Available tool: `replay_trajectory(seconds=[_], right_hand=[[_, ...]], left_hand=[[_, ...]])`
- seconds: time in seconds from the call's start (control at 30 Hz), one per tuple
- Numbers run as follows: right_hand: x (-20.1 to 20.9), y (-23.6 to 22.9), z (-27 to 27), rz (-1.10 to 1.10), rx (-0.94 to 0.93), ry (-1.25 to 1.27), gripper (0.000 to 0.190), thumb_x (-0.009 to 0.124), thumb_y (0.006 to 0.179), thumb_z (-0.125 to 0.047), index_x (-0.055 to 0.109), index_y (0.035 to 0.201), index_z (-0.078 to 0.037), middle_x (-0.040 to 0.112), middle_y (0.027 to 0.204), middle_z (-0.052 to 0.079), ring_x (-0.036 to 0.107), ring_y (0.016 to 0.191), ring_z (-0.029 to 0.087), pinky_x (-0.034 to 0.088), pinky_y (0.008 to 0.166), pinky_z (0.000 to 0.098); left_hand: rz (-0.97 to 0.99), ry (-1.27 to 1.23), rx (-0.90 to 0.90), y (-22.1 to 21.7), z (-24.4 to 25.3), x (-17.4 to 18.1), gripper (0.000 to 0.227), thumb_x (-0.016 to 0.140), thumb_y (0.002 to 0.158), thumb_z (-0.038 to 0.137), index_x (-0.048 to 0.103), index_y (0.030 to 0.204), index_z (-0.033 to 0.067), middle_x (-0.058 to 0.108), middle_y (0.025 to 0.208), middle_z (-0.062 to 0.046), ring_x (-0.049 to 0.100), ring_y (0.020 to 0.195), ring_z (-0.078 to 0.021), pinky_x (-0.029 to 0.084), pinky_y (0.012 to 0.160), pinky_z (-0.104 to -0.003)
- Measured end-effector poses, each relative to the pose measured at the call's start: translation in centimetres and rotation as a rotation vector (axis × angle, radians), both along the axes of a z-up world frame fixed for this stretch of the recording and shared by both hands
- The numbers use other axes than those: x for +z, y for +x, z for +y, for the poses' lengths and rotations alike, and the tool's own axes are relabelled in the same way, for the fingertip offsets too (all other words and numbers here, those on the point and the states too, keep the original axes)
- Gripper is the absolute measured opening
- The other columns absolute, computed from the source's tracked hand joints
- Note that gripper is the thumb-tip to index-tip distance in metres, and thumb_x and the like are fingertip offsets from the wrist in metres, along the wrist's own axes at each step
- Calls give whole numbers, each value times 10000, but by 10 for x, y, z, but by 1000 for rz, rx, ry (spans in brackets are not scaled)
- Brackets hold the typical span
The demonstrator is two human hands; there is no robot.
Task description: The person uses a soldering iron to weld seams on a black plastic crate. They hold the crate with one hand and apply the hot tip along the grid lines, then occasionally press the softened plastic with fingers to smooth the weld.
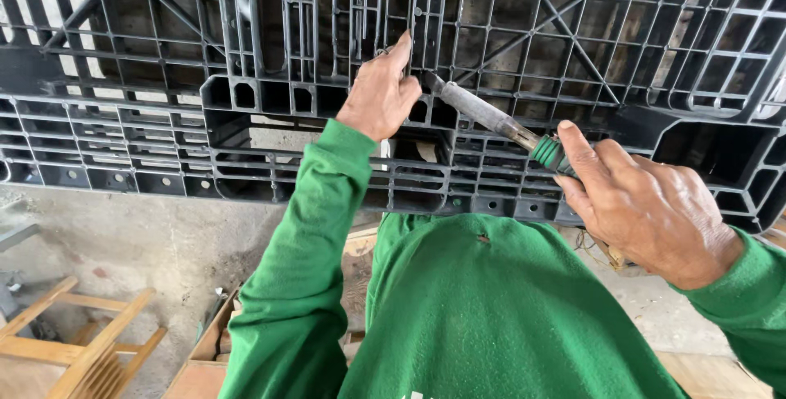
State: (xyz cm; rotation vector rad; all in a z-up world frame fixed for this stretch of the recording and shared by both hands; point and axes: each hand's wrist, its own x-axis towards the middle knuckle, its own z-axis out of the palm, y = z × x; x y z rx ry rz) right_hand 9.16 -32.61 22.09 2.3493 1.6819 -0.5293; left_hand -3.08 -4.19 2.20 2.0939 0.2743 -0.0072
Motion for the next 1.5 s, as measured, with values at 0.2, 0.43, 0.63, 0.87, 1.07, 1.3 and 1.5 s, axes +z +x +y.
replay_trajectory(seconds=[0.2,0.43,0.63,0.87,1.07,1.3,1.5], right_hand=[[-9,8,-4,6,10,-57,687,702,900,-375,575,1488,-43,599,717,47,640,500,166,526,392,315],[-10,-6,-12,33,-62,-85,654,700,932,-387,590,1486,-57,601,702,17,618,493,142,519,424,310],[-1,-31,-4,49,-185,28,599,739,883,-306,616,1404,-38,593,679,48,594,487,183,488,412,349],[-2,-52,10,45,-310,-65,644,769,873,-277,593,1436,-20,624,707,39,600,472,164,490,392,334],[2,-73,18,-88,-310,-18,613,767,892,-285,616,1448,-76,573,733,26,644,609,177,525,482,363],[3,-79,16,-148,-312,49,623,764,900,-284,616,1472,-87,505,732,13,585,590,166,518,526,341],[5,-79,17,-179,-298,-8,644,762,891,-308,611,1475,-83,514,752,10,581,579,146,522,505,309]], left_hand=[[361,-30,-125,2,5,6,985,738,812,72,120,1561,-96,323,1542,-373,325,1444,-483,293,1212,-432],[187,32,-110,0,3,-9,1016,825,782,92,183,1543,-112,352,1568,-360,379,1481,-465,343,1255,-404],[193,6,-53,-4,-1,-11,1058,855,762,99,177,1552,-92,394,1506,-374,472,1349,-507,441,1141,-435],[213,-11,-84,-3,6,-7,1081,846,754,90,137,1550,-93,358,1493,-417,490,1313,-512,468,1100,-448],[274,-29,-120,-4,10,-7,1059,812,780,108,125,1557,-108,361,1507,-394,500,1319,-497,458,1125,-429],[96,-27,-102,-4,11,-3,1036,819,753,79,172,1533,-139,338,1538,-408,445,1379,-519,427,1163,-425],[70,-30,-104,-3,11,-4,1040,828,729,73,188,1522,-137,340,1539,-405,434,1388,-524,422,1167,-422]])
